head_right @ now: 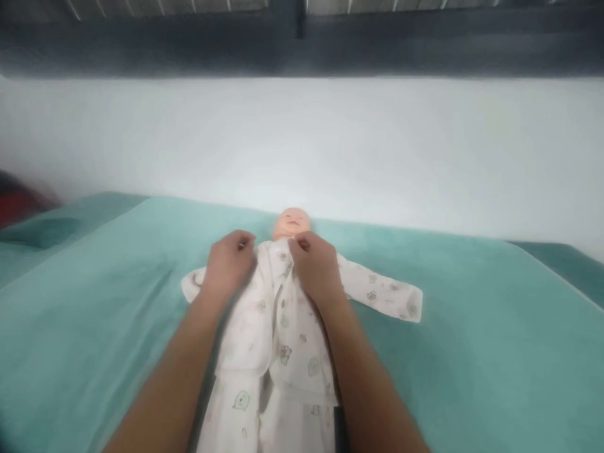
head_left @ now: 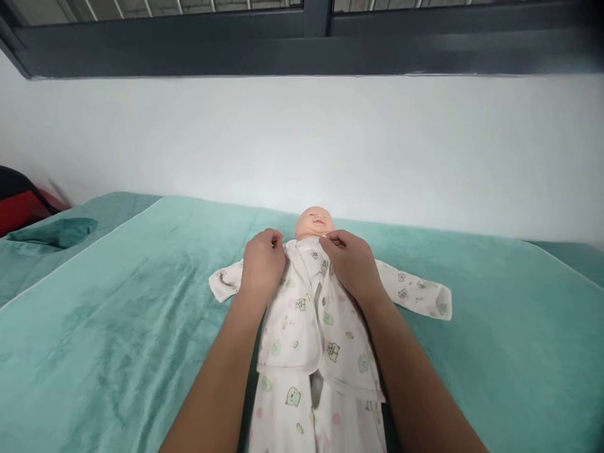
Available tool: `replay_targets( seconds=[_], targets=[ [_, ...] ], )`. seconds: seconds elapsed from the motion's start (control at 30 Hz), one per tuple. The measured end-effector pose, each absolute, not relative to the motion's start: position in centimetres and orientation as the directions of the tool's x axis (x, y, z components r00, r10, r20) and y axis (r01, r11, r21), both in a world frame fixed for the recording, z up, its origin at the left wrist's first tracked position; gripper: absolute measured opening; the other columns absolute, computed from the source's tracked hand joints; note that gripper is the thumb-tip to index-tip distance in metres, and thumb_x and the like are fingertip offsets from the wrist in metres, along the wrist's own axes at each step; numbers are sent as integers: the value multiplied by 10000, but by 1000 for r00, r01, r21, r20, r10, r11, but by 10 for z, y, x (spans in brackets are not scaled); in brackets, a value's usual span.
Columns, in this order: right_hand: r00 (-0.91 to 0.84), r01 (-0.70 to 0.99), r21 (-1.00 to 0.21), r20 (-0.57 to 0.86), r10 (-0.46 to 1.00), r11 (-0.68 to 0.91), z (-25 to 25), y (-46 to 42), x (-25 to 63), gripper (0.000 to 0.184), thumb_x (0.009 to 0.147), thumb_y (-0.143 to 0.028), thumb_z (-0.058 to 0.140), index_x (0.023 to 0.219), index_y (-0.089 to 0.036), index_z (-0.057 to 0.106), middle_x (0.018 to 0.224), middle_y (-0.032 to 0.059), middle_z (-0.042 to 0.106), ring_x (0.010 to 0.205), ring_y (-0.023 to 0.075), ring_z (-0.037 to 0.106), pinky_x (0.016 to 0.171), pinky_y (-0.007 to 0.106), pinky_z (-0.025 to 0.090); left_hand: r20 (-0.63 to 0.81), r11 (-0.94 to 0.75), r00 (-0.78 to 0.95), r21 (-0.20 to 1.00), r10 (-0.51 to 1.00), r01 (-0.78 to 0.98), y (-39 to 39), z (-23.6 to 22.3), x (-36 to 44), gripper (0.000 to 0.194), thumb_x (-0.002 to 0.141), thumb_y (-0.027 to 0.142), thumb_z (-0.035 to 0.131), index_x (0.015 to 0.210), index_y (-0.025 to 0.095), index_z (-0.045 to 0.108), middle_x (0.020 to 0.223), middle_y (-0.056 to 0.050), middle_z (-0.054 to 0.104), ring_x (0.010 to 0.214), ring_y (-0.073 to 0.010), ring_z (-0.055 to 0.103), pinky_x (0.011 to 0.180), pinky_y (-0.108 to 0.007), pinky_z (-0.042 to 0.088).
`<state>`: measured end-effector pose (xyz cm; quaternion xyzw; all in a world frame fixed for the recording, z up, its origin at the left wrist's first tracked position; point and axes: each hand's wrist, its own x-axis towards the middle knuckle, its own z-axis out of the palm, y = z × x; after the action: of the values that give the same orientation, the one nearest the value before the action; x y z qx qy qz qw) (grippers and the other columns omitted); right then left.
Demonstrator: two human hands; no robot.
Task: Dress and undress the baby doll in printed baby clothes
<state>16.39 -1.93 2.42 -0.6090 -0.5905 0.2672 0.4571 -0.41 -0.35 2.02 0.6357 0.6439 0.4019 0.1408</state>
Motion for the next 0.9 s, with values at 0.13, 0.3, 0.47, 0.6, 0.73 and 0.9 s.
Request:
replay_targets(
  seconds=[0.13,0.3,0.47,0.6,0.73,0.9],
  targets=[
    [181,505,-854,251,951,129,24,-22,162,203,827,-368,575,737,-213,670,743,13,677,704,184,556,687,310,393,298,-190,-89,781,950,595,-8,14,0,191,870,188,525,886,195,715,979,-82,760,935,-240,676,931,-389,496],
    [216,492,-857,291,932,153,26,-24,165,227,833,-374,579,784,-217,737,808,24,736,762,206,617,722,326,422,253,-263,75,938,965,224,-10,31,19,220,902,171,494,990,207,693,1073,-35,760,1013,-176,689,932,-310,508],
    [222,437,-888,257,941,139,24,-20,169,219,819,-379,608,796,-221,757,842,17,754,812,216,646,742,327,437,215,-210,30,901,976,378,0,41,25,204,835,126,537,888,191,723,959,-46,766,898,-190,690,841,-310,509],
    [221,462,-877,261,940,135,21,-17,166,238,829,-376,585,807,-211,756,817,22,742,781,207,630,729,325,434,187,-206,87,847,978,490,3,36,26,186,840,269,596,757,198,746,816,-43,755,760,-204,659,708,-310,484],
    [224,474,-870,270,936,137,20,-16,163,233,827,-367,585,803,-202,747,794,25,731,757,198,617,747,329,442,227,-248,102,850,969,464,3,30,26,197,841,281,601,728,188,733,809,-32,750,775,-192,647,716,-294,462],
    [244,371,-915,258,935,156,20,-17,164,210,792,-354,620,813,-195,756,864,33,747,817,208,640,759,325,464,191,-200,61,932,980,301,0,33,27,174,835,293,611,799,179,738,792,-17,726,704,-159,609,650,-266,449]
  ],
)
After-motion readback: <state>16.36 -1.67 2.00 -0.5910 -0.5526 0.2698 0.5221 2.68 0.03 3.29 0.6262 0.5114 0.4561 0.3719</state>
